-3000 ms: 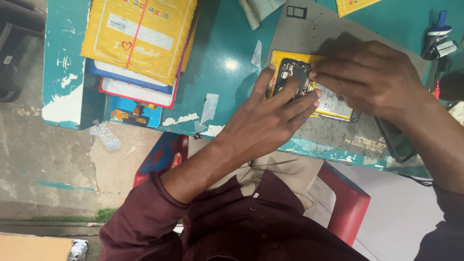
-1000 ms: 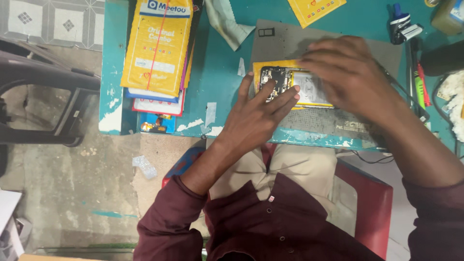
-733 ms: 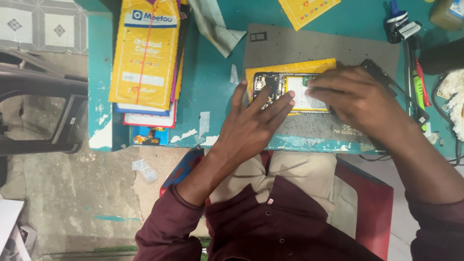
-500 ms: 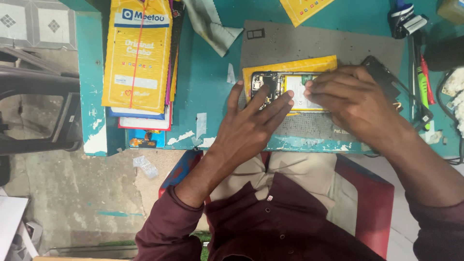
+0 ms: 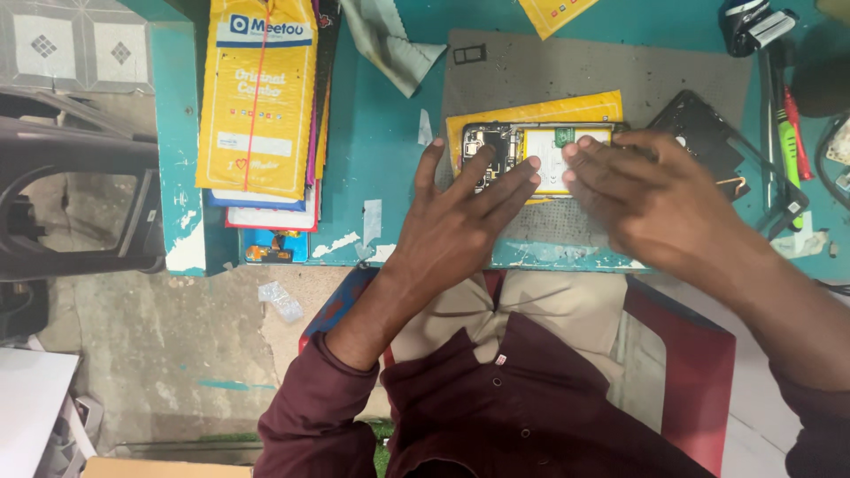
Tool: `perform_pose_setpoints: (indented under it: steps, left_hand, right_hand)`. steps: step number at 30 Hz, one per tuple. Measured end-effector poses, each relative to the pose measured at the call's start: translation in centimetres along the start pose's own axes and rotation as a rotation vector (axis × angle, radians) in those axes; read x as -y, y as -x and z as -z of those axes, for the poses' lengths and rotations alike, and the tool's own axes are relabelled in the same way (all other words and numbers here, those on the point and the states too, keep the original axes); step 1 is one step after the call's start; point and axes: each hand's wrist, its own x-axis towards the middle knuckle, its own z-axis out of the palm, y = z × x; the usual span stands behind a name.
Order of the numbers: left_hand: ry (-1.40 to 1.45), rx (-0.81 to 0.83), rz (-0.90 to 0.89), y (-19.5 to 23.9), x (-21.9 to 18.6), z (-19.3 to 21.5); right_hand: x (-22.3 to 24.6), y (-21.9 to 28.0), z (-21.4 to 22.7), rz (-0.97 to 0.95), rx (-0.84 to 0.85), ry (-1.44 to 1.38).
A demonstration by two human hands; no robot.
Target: The person applies adhesive to the internal frame of a disassembled smartphone, then places the battery into the chassis and aligns the back cover over the device. The hands manipulate the battery, adhesive applicator, and back cover during the reassembly process.
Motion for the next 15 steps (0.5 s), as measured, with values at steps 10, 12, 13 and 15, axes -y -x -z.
perform_pose_setpoints:
  steps: [10,12,13,15]
  left_hand:
    - [0.007,-0.044,0.014,-0.3,-0.7,0.2]
    - [0.021,-0.054,0.013,-0.1,-0.6,0.0]
    - [0.027,-0.064,0.014,-0.2,-0.5,-0.1]
    - [0.024,-0.042,0.011,0.0,-0.4,-0.2]
  right_hand:
    - [-1.2,-2.2,0.4,-0.069,0.044,-0.158]
    - [-1.0,-2.8,0.2,-0.055,0.062,-0.121]
    - [-0.9,-3.1,0.2,-0.054,0.073,-0.119]
    - [-0.5,-3.7,0.3,-0.047,0.094,-0.116]
